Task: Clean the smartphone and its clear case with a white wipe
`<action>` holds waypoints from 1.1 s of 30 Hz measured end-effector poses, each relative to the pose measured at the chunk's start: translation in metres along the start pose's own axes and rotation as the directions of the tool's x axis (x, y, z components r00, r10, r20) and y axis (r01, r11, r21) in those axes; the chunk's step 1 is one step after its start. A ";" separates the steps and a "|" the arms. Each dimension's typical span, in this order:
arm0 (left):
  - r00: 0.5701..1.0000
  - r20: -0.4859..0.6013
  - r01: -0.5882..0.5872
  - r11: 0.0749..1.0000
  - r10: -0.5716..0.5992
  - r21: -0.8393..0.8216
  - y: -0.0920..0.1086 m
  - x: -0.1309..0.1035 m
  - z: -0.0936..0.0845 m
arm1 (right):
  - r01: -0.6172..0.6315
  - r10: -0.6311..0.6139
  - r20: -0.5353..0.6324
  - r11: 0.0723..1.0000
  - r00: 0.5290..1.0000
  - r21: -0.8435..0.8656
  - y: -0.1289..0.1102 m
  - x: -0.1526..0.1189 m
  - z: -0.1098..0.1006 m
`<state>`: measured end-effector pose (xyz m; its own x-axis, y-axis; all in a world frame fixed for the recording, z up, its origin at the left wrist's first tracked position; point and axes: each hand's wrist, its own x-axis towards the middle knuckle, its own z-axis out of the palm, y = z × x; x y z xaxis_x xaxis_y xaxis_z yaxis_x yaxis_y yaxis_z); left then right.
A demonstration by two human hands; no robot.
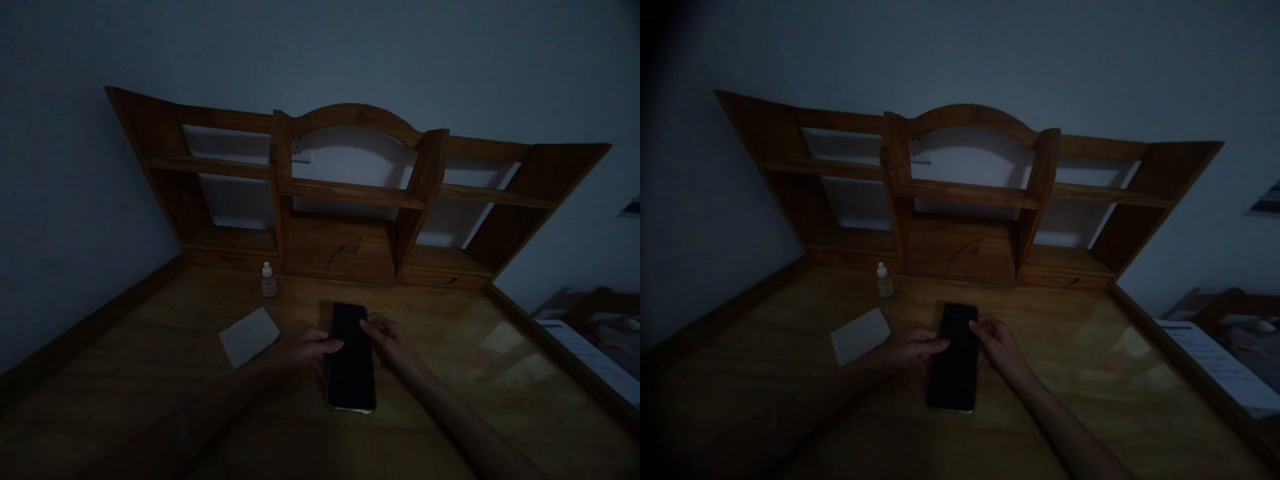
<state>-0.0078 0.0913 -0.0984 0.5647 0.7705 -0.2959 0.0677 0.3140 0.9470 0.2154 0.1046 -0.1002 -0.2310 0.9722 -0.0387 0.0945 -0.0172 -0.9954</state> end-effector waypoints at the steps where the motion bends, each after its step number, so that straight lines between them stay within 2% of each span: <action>1: 1.000 0.012 0.001 1.000 -0.001 0.008 0.001 -0.001 0.001 | -0.010 0.010 0.002 1.000 1.000 0.003 0.001 0.001 -0.001; 5: 1.000 -0.010 -0.009 0.998 0.009 0.063 0.002 -0.003 0.003 | -0.011 0.012 0.029 0.999 0.999 -0.032 0.004 0.000 -0.002; 10: 1.000 0.022 -0.005 0.999 0.007 -0.049 -0.003 0.002 0.005 | 0.013 -0.011 0.031 0.995 0.999 -0.094 0.005 -0.001 -0.003; 16: 0.995 -0.095 -0.009 0.993 -0.003 -0.120 0.004 -0.003 0.014 | 0.012 -0.010 0.016 0.992 1.000 -0.127 0.011 0.001 -0.006; 19: 0.996 -0.086 -0.018 0.994 0.008 -0.107 0.007 -0.005 0.017 | 0.033 -0.033 -0.001 0.988 0.999 -0.153 0.010 0.001 -0.006; 22: 0.996 -0.072 -0.062 0.996 0.057 -0.067 0.005 -0.005 0.015 | 0.031 -0.032 -0.001 0.985 0.999 -0.169 0.008 0.001 -0.007; 27: 0.989 -0.088 -0.119 0.993 0.121 0.024 0.004 -0.005 0.010 | 0.105 -0.111 -0.017 0.971 0.994 -0.213 0.007 0.002 -0.009; 31: 0.943 -0.134 -0.278 0.943 0.303 0.182 0.007 -0.007 0.012 | 0.088 -0.094 -0.021 0.977 0.995 -0.196 0.004 -0.001 -0.008; 33: 0.928 -0.154 -0.300 0.927 0.338 0.227 0.008 -0.008 0.013 | 0.077 -0.084 -0.030 0.980 0.996 -0.182 0.002 -0.003 -0.006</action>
<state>-0.0013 0.0806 -0.0871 0.4203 0.9070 0.0262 0.0805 -0.0661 0.9946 0.2226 0.1032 -0.1020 -0.2093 0.9767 0.0479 0.2507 0.1009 -0.9628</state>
